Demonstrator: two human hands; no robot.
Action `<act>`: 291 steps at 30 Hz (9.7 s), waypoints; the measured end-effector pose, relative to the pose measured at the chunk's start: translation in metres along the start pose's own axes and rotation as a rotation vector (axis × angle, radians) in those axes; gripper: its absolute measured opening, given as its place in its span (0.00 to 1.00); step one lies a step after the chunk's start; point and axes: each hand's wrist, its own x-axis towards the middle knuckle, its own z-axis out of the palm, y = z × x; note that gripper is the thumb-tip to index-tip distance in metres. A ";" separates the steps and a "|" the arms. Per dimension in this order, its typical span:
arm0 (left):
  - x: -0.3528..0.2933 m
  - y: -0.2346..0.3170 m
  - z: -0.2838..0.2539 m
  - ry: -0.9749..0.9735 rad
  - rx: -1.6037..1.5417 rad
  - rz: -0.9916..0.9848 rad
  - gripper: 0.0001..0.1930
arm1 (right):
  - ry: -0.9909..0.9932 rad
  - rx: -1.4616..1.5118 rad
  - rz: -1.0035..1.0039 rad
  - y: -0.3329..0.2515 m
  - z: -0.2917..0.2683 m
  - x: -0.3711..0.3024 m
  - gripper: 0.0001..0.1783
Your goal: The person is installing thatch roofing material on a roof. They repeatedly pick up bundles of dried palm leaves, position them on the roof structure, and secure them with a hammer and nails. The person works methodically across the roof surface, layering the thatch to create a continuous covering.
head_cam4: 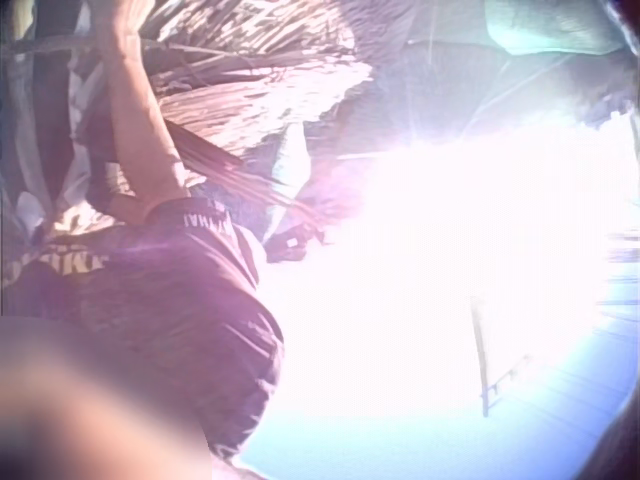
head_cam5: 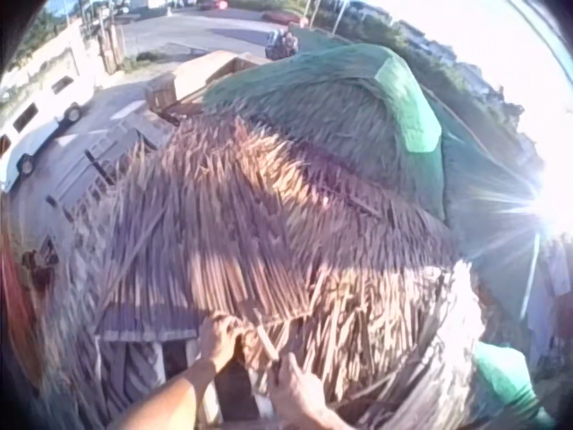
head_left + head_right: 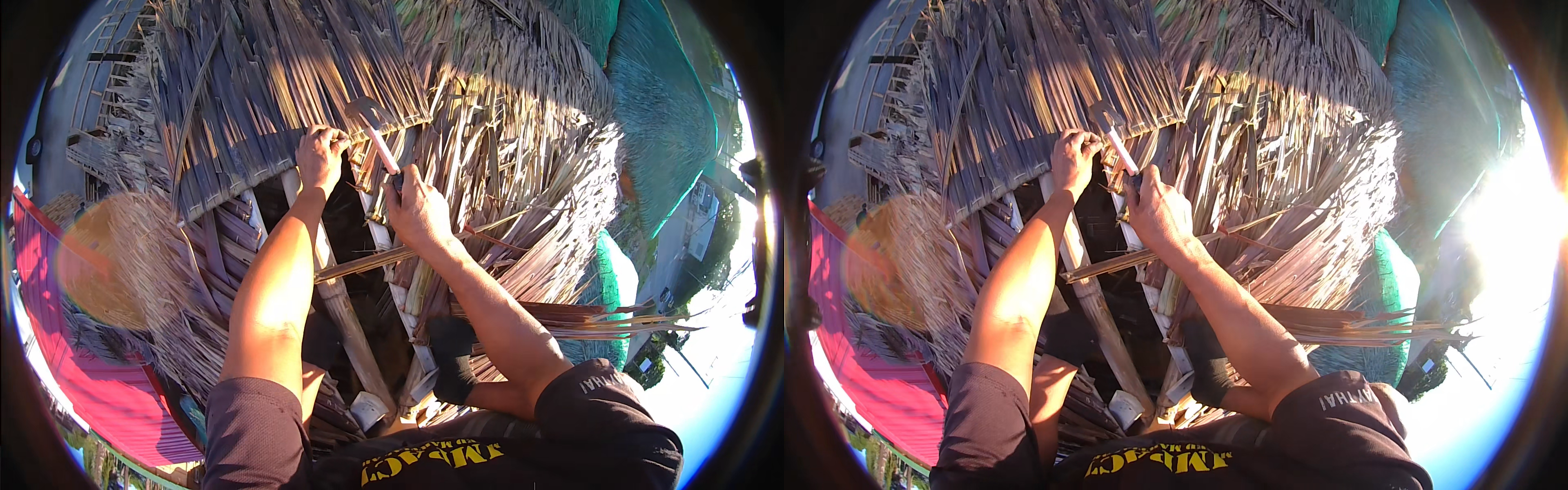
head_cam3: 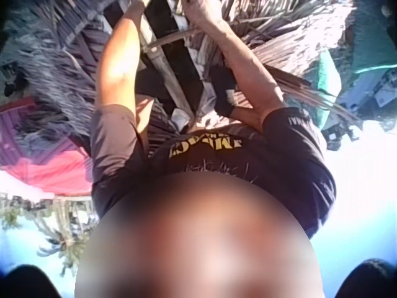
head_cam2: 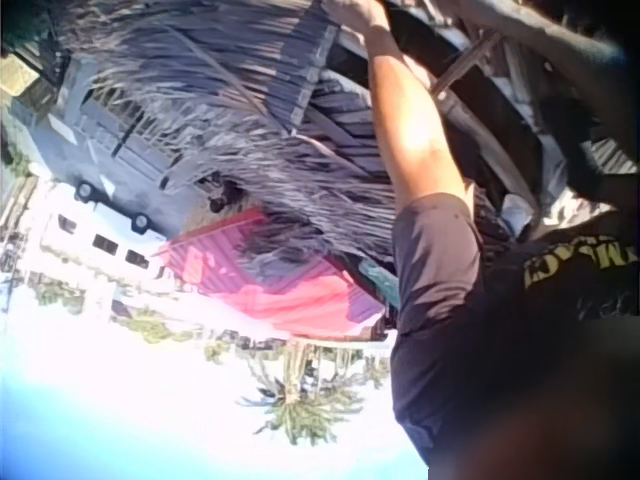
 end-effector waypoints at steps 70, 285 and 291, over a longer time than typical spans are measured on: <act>-0.060 0.033 -0.036 -0.326 -0.960 -0.699 0.10 | -0.114 0.201 0.150 -0.002 0.038 0.043 0.24; -0.081 -0.049 -0.052 0.195 -0.846 -0.755 0.16 | -0.020 0.243 0.081 0.018 0.001 -0.059 0.19; -0.090 -0.058 -0.048 0.288 -1.015 -0.718 0.12 | -0.152 0.057 0.145 0.022 0.027 -0.046 0.15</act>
